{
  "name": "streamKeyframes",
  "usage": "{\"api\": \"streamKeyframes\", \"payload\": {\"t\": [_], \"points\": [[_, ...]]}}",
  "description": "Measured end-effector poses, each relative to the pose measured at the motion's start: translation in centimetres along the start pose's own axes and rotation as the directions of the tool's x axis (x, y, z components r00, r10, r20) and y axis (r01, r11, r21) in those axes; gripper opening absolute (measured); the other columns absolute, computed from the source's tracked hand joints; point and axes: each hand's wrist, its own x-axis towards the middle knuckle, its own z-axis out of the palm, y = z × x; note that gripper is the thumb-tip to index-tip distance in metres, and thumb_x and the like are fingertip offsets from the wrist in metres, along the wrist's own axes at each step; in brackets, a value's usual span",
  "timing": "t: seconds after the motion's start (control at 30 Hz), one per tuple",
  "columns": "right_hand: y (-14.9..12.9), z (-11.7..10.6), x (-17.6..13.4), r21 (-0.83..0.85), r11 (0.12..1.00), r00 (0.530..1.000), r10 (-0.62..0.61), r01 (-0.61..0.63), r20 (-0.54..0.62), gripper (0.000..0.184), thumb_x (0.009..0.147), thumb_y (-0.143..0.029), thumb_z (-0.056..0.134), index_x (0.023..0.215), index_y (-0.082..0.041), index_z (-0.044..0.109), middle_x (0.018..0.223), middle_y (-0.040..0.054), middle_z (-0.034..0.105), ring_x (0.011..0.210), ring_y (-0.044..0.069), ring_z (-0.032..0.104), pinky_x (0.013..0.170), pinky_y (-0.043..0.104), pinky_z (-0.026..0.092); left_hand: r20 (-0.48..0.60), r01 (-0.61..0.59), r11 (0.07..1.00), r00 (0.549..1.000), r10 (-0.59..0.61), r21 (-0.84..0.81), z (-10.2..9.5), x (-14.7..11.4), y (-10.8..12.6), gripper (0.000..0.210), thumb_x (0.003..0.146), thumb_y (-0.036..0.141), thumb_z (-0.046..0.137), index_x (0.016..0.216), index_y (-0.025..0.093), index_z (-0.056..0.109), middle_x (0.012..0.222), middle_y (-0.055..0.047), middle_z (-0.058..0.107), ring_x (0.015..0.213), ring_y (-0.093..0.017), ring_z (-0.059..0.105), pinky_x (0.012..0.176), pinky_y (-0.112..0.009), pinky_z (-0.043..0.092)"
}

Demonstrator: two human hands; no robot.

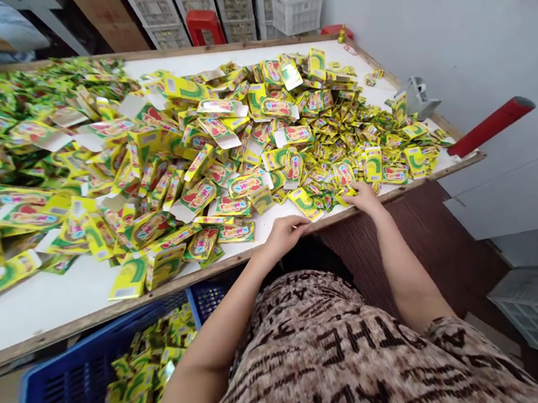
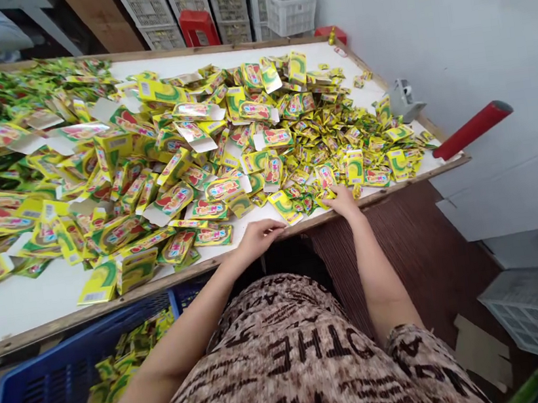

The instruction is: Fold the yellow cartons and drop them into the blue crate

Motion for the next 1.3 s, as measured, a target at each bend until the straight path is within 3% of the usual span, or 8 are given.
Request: {"api": "streamKeyframes", "payload": {"t": [0.3, 0.5, 0.57, 0.73, 0.97, 1.13, 1.23, 1.3], "points": [[-3.1, 2.8, -7.3, 0.475, 0.880, 0.974, -0.117, 0.013, 0.192, 0.051, 0.058, -0.048, 0.086, 0.093, -0.019, 0.063, 0.084, 0.0006, 0.065, 0.069, 0.016, 0.061, 0.055, 0.029, 0.057, -0.006, 0.276, 0.809, 0.945, -0.327, -0.520, 5.2, 3.7, 2.3, 0.043, 0.065, 0.050, 0.083, 0.086, 0.013, 0.078, 0.079, -0.006, 0.074, 0.065, -0.013, 0.062, 0.059, -0.024, 0.050], [-3.1, 5.4, -9.5, 0.472, 0.881, 0.997, -0.006, 0.044, -0.083, 0.043, 0.066, -0.048, 0.082, 0.085, -0.020, 0.056, 0.076, -0.0018, 0.063, 0.059, 0.012, 0.057, 0.044, 0.023, 0.049, -0.184, 0.366, 0.756, 0.826, -0.532, -0.543, 4.9, 2.2, 0.5, 0.046, 0.064, 0.058, 0.080, 0.066, 0.013, 0.068, 0.056, 0.002, 0.058, 0.049, -0.009, 0.049, 0.048, -0.023, 0.043], [-3.5, 4.9, -9.4, 0.517, 0.854, 0.998, -0.066, 0.056, 0.001, 0.041, 0.073, -0.049, 0.077, 0.095, -0.021, 0.056, 0.075, -0.0031, 0.062, 0.055, 0.011, 0.056, 0.039, 0.020, 0.044, -0.199, 0.376, 0.765, 0.819, -0.538, -0.523, 4.3, 1.8, 0.2, 0.045, 0.063, 0.057, 0.080, 0.063, 0.014, 0.065, 0.053, 0.003, 0.054, 0.046, -0.008, 0.045, 0.045, -0.021, 0.038], [-5.2, 4.8, -9.2, 0.361, 0.933, 0.910, -0.134, -0.018, 0.391, 0.047, 0.075, -0.046, 0.074, 0.112, -0.023, 0.056, 0.066, -0.0083, 0.056, 0.042, 0.008, 0.053, 0.035, 0.018, 0.039, -0.172, 0.365, 0.791, 0.850, -0.498, -0.491, 3.3, 1.0, 1.3, 0.049, 0.069, 0.059, 0.076, 0.058, 0.015, 0.059, 0.049, 0.005, 0.046, 0.044, -0.007, 0.041, 0.044, -0.021, 0.032], [-6.2, 7.3, -9.4, 0.276, 0.959, 0.953, -0.029, -0.059, 0.302, 0.058, 0.073, -0.052, 0.073, 0.118, -0.024, 0.051, 0.073, -0.0045, 0.063, 0.047, 0.013, 0.058, 0.037, 0.023, 0.043, -0.079, 0.268, 0.772, 0.922, -0.379, -0.576, 2.7, 0.4, 0.7, 0.047, 0.059, 0.045, 0.086, 0.093, 0.014, 0.075, 0.081, -0.005, 0.074, 0.081, -0.020, 0.067, 0.080, -0.032, 0.052], [-5.7, 7.6, -9.0, 0.273, 0.959, 0.957, -0.145, 0.074, 0.250, 0.041, 0.071, -0.047, 0.078, 0.101, -0.022, 0.065, 0.086, 0.0025, 0.065, 0.062, 0.014, 0.059, 0.046, 0.025, 0.049, -0.051, 0.247, 0.842, 0.950, -0.308, -0.480, 2.2, 0.2, -0.5, 0.041, 0.072, 0.044, 0.078, 0.100, 0.014, 0.077, 0.088, -0.007, 0.073, 0.084, -0.020, 0.066, 0.083, -0.036, 0.053], [-5.3, 8.6, -9.0, 0.474, 0.880, 0.942, -0.159, 0.000, 0.295, 0.035, 0.071, -0.047, 0.080, 0.089, -0.021, 0.064, 0.079, 0.0002, 0.065, 0.058, 0.013, 0.054, 0.043, 0.024, 0.047, -0.245, 0.124, 0.979, 0.956, -0.161, -0.160, 0.1, -0.2, -0.4, 0.038, 0.079, 0.042, 0.074, 0.106, 0.016, 0.076, 0.094, -0.008, 0.067, 0.084, -0.019, 0.063, 0.078, -0.032, 0.053], [-5.3, 9.5, -9.0, 0.555, 0.831, 0.958, -0.130, -0.036, 0.257, 0.039, 0.068, -0.045, 0.083, 0.089, -0.020, 0.063, 0.080, 0.0002, 0.067, 0.060, 0.013, 0.055, 0.043, 0.023, 0.046, -0.518, 0.130, 0.978, 0.855, -0.027, 0.163, -2.4, -0.3, -0.2, 0.041, 0.081, 0.042, 0.074, 0.114, 0.017, 0.072, 0.101, -0.010, 0.062, 0.092, -0.021, 0.061, 0.083, -0.035, 0.052]]}}
